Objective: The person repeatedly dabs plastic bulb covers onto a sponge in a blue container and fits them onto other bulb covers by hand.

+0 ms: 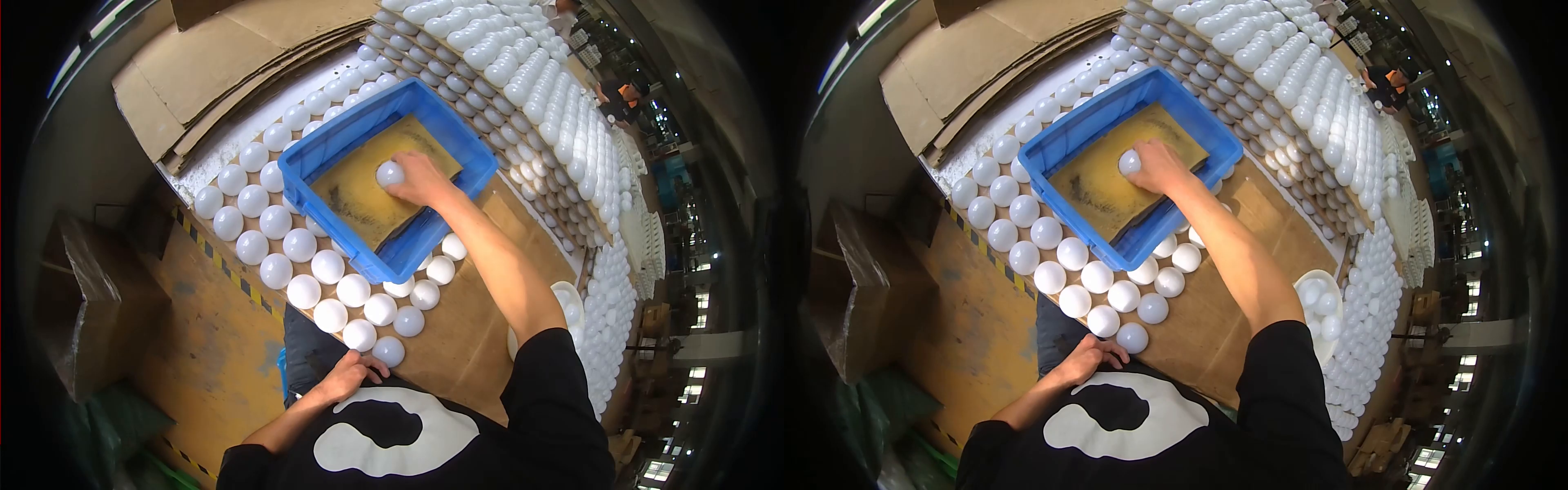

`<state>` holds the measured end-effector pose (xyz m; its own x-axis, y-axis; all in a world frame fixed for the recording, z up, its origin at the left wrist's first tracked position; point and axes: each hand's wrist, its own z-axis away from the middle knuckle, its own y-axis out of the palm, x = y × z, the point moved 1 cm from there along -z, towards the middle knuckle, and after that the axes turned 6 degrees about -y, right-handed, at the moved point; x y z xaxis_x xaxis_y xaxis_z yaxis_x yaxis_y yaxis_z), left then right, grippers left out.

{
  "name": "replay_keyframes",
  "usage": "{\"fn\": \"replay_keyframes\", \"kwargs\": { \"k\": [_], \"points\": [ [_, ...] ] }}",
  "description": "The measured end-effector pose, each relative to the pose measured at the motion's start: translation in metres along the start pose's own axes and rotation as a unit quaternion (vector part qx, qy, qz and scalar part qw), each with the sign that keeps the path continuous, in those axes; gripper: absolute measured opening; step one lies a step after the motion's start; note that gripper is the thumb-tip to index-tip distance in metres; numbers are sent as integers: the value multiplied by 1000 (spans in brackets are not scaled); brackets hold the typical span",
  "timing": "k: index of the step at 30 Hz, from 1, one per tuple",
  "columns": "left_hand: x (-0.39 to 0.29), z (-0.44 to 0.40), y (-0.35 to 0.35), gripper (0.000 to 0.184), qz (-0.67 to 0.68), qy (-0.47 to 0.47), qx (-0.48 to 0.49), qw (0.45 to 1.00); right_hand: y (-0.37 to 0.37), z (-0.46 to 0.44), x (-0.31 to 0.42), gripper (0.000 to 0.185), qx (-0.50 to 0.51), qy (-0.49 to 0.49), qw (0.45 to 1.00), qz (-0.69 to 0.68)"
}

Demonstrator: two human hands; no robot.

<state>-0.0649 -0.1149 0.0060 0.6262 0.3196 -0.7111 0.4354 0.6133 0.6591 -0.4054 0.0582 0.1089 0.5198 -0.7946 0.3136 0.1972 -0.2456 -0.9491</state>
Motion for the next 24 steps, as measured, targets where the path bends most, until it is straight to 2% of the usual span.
{"fn": "replay_keyframes", "kwargs": {
  "k": [3,4,6,7,8,9,11,13,15,19,22,24],
  "points": [
    [-9,5,12,31,16,10,-27,999,-6,-4,-8,49,-5,20,999,-45],
    [-11,5,11,28,-4,-13,-18,1000,-11,-2,-13,49,-14,23,998,-51],
    [-11,8,14,32,-4,-13,-25,1000,-29,10,-27,51,-124,74,962,-230],
    [-13,8,16,37,4,-7,-31,1000,-49,24,-24,51,-134,81,960,-234],
    [-21,6,21,33,11,-54,-64,996,-77,44,-16,54,-151,106,928,-323],
    [-26,4,22,33,1,-67,-49,997,-95,65,-19,58,-172,134,888,-406],
    [-27,-3,22,33,-44,-117,-56,991,-106,106,-52,57,-243,159,874,-389],
    [-26,-11,25,35,-31,-122,-51,991,-103,138,-86,56,-304,179,859,-372],
    [-32,-17,29,33,-65,-153,-64,984,-75,157,-129,55,-338,234,890,-199],
    [-39,-30,41,30,-85,-198,-75,974,-24,172,-163,54,-228,335,906,-123],
    [-42,-35,47,41,-115,-181,-72,974,0,173,-171,56,-200,351,909,-101],
    [-42,-34,48,40,-99,-189,-83,973,9,176,-171,58,-162,356,915,-100]
  ]
}}
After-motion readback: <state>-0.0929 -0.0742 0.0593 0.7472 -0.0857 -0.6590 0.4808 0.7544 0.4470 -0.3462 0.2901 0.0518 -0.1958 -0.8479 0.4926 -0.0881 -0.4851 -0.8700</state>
